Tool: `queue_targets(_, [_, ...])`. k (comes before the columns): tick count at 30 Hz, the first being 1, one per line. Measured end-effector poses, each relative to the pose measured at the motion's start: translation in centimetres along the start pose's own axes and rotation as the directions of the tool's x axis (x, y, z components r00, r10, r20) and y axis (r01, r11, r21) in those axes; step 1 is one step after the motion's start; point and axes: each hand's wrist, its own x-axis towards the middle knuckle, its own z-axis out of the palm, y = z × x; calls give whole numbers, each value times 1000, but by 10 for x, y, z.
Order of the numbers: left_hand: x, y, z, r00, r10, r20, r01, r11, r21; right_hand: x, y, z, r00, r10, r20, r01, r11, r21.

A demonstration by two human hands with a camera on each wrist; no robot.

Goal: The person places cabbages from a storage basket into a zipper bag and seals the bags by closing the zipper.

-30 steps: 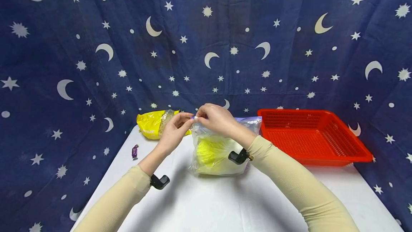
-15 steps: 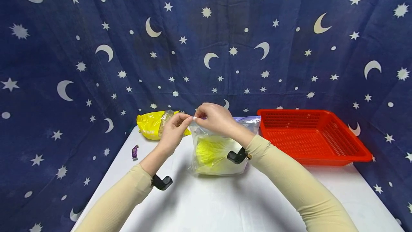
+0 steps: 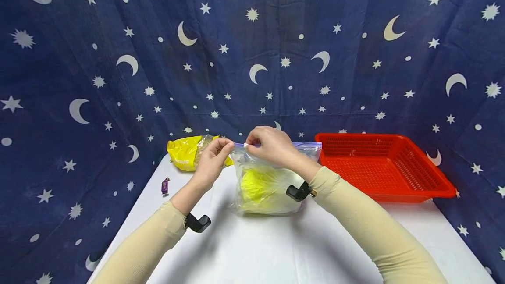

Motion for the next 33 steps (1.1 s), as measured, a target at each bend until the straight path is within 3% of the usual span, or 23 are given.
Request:
queue_targets(19, [3, -4, -2, 1000, 0, -27, 0, 1000, 2, -17, 23, -9, 999, 0, -50, -2, 999, -43])
queue_targets(33, [4, -11, -6, 998, -12, -63, 7, 997, -73, -35, 47, -18, 996, 31, -80, -36, 997, -73])
